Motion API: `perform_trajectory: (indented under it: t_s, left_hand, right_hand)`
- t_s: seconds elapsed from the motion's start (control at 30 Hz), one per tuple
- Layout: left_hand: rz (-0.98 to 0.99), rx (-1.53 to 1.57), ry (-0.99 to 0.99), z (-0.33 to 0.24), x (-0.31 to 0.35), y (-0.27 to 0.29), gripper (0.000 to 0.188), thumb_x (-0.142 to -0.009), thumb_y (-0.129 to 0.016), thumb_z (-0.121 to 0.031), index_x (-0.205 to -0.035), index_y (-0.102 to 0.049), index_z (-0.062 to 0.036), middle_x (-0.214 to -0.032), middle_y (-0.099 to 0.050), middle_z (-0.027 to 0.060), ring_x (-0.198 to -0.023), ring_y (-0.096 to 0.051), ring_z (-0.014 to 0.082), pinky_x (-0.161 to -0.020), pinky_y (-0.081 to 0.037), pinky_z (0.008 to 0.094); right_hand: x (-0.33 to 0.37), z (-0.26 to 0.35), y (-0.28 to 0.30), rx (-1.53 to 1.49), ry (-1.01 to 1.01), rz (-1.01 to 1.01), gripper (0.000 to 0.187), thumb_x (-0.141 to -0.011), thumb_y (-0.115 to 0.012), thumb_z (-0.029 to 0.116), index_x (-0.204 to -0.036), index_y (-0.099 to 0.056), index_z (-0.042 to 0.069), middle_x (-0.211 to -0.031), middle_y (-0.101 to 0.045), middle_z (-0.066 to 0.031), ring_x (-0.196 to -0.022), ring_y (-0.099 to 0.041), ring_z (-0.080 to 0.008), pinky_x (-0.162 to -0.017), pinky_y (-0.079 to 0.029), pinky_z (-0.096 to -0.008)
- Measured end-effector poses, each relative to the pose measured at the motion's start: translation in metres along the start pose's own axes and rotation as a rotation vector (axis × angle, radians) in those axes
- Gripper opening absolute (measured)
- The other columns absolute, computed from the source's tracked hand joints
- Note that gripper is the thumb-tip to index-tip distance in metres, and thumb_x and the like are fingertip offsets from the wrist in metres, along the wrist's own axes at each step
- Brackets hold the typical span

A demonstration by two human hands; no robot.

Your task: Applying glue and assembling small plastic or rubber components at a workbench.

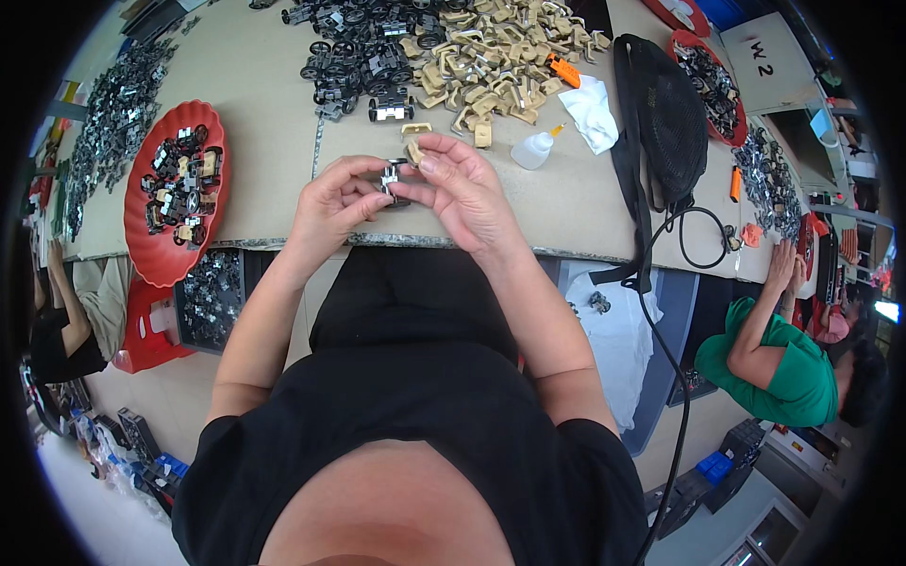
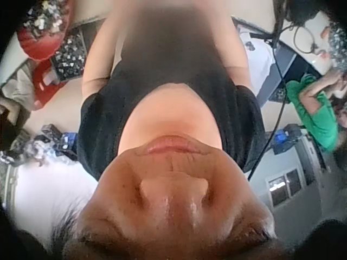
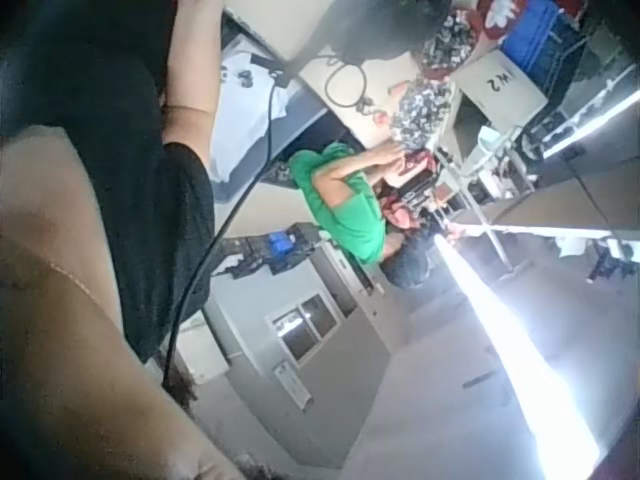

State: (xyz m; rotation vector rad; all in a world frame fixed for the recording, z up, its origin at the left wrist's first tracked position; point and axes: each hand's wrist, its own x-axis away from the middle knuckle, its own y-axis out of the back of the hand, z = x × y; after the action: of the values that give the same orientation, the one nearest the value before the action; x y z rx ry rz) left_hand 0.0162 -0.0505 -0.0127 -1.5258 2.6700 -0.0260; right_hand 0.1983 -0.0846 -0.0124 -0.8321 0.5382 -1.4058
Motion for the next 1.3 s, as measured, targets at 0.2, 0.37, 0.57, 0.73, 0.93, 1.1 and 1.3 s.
perform_trajectory:
  t_s: [0.2, 0.37, 0.57, 0.73, 0.93, 1.1, 1.3]
  left_hand:
    - [0.003, 0.244, 0.067, -0.007, -0.006, 0.002, 0.032, -0.079, -0.064, -0.001, -0.109, -0.054, -0.0017, -0.102, -0.055, 0.0061, -0.094, -0.055, 0.0125, -0.079, -0.049, 0.0253]
    - [-0.013, 0.287, 0.037, -0.002, -0.007, -0.005, 0.031, -0.079, -0.063, 0.001, -0.109, -0.054, -0.0014, -0.103, -0.055, 0.0063, -0.096, -0.054, 0.0137, -0.083, -0.048, 0.0273]
    - [-0.053, 0.153, -0.074, 0.0, -0.004, -0.012, 0.029, -0.078, -0.061, 0.005, -0.106, -0.055, 0.0018, -0.107, -0.046, 0.0071, -0.098, -0.054, 0.0155, -0.087, -0.05, 0.0275]
    - [-0.063, 0.144, -0.06, 0.0, -0.004, -0.012, 0.03, -0.077, -0.061, 0.007, -0.106, -0.055, 0.0023, -0.106, -0.045, 0.0071, -0.099, -0.054, 0.016, -0.086, -0.051, 0.0273]
    - [-0.07, 0.127, -0.053, 0.002, -0.005, -0.012, 0.03, -0.077, -0.062, 0.006, -0.106, -0.056, 0.0019, -0.106, -0.046, 0.0073, -0.099, -0.055, 0.017, -0.087, -0.051, 0.0282]
    - [-0.086, 0.119, -0.06, 0.002, -0.006, -0.012, 0.031, -0.077, -0.062, 0.005, -0.107, -0.056, 0.0015, -0.106, -0.046, 0.0071, -0.1, -0.055, 0.0172, -0.086, -0.051, 0.0282]
    - [-0.081, 0.117, -0.055, 0.002, -0.005, -0.012, 0.03, -0.077, -0.062, 0.005, -0.107, -0.056, 0.0016, -0.106, -0.046, 0.0072, -0.1, -0.055, 0.0167, -0.086, -0.051, 0.0278]
  right_hand:
    - [0.003, 0.022, 0.007, 0.597, 0.044, 0.071, 0.035, -0.077, -0.064, -0.003, -0.11, -0.052, -0.004, -0.089, -0.06, -0.0069, -0.082, -0.059, -0.0102, -0.077, -0.05, -0.0246]
    - [0.002, 0.022, 0.004, 0.588, -0.025, 0.043, 0.037, -0.075, -0.065, -0.004, -0.111, -0.054, -0.004, -0.087, -0.062, -0.0067, -0.08, -0.06, -0.0102, -0.075, -0.049, -0.0219]
    - [0.002, 0.02, 0.006, 0.472, -0.084, 0.014, 0.037, -0.075, -0.063, -0.006, -0.111, -0.053, -0.005, -0.097, -0.061, -0.0106, -0.085, -0.061, -0.0131, -0.08, -0.05, -0.0255]
    - [0.002, 0.021, 0.003, 0.465, -0.131, -0.036, 0.036, -0.076, -0.063, -0.006, -0.11, -0.053, -0.005, -0.101, -0.06, -0.0109, -0.088, -0.06, -0.0135, -0.082, -0.049, -0.0259]
    - [-0.002, 0.021, -0.002, 0.495, -0.146, -0.072, 0.034, -0.075, -0.063, -0.001, -0.107, -0.053, -0.006, -0.097, -0.061, -0.0107, -0.083, -0.061, -0.0121, -0.08, -0.049, -0.025]
    - [-0.003, 0.022, -0.005, 0.415, -0.211, -0.1, 0.034, -0.075, -0.066, 0.0, -0.107, -0.053, -0.004, -0.095, -0.061, -0.0101, -0.084, -0.061, -0.0136, -0.08, -0.049, -0.0257]
    - [-0.003, 0.016, 0.001, 0.391, -0.113, -0.062, 0.038, -0.074, -0.067, -0.003, -0.109, -0.052, -0.004, -0.098, -0.058, -0.0098, -0.088, -0.059, -0.0145, -0.081, -0.049, -0.0261]
